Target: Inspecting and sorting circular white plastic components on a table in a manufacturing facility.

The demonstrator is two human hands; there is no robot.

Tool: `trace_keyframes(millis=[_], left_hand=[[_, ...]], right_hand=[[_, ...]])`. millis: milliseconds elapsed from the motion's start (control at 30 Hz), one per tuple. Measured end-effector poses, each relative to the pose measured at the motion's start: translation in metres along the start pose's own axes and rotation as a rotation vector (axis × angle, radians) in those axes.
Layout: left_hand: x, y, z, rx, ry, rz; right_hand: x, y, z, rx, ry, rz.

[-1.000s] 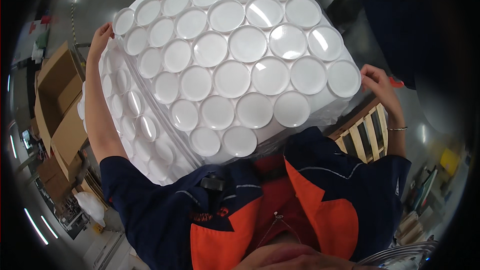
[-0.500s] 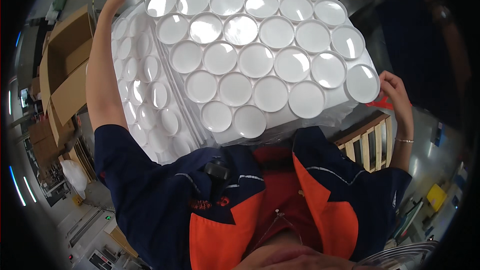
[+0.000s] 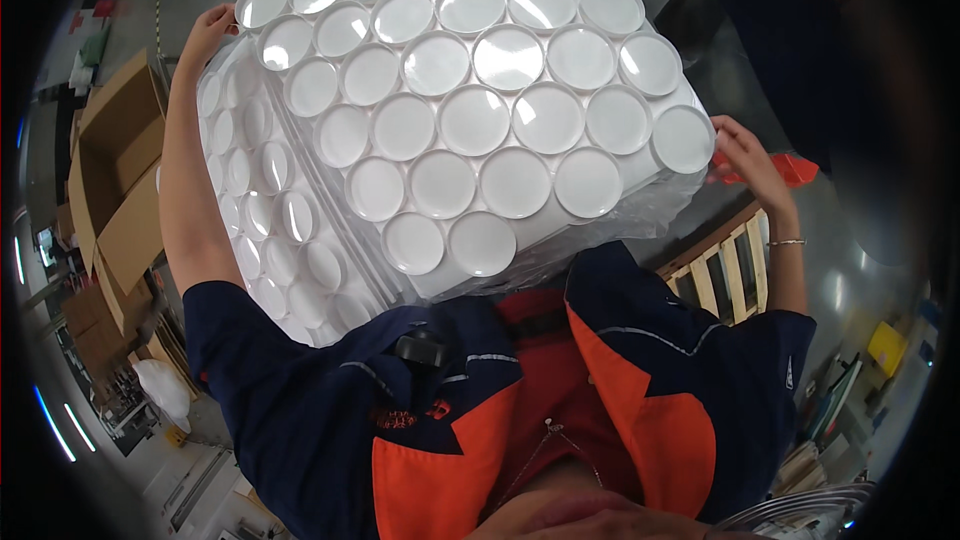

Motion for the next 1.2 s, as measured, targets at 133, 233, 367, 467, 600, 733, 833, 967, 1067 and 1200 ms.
trace_keyframes(millis=[133, 233, 367, 467, 600, 733, 833, 967, 1067, 1200], left_hand=[[-0.007, -0.008, 0.001, 0.039, -0.018, 0.035], [-0.010, -0.012, 0.000, 0.044, -0.020, 0.040], [-0.009, -0.010, -0.002, 0.013, -0.002, 0.043], [-0.006, -0.005, -0.002, 0.008, 0.011, 0.036], [-0.004, -0.001, -0.002, 0.000, 0.015, 0.027], [-0.006, 0.001, 0.001, -0.003, -0.029, 0.062], [-0.009, -0.002, 0.001, 0.000, -0.033, 0.062], [-0.008, -0.004, 0.001, 0.019, -0.008, 0.028], [-0.004, -0.001, 0.005, 0.046, -0.006, -0.036], [0.000, 0.000, 0.014, 0.181, -0.051, -0.092]], right_hand=[[-0.005, 0.008, -0.010, -0.189, -0.056, 0.138], [0.005, 0.000, 0.000, -0.168, -0.163, 0.100], [0.015, -0.009, 0.013, -0.171, -0.280, 0.100], [0.022, -0.014, 0.021, -0.179, -0.380, 0.091], [0.030, -0.011, 0.023, -0.255, -0.418, 0.097], [0.023, -0.011, 0.022, 0.012, -0.289, 0.065], [0.010, -0.007, 0.015, 0.161, -0.093, 0.070], [0.003, -0.018, 0.019, -0.009, -0.073, 0.051], [0.006, -0.026, 0.024, -0.033, -0.103, 0.035], [0.004, -0.022, 0.030, -0.077, -0.181, 0.016]])
Point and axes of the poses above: each hand's wrist, its own x-axis towards the middle knuckle, its own z-axis out of the back of the hand, y = z × x, the point moved 10 cm from there along x, towards the middle knuckle, and after that the axes turned 4 degrees about x, right-handed, at the moved point
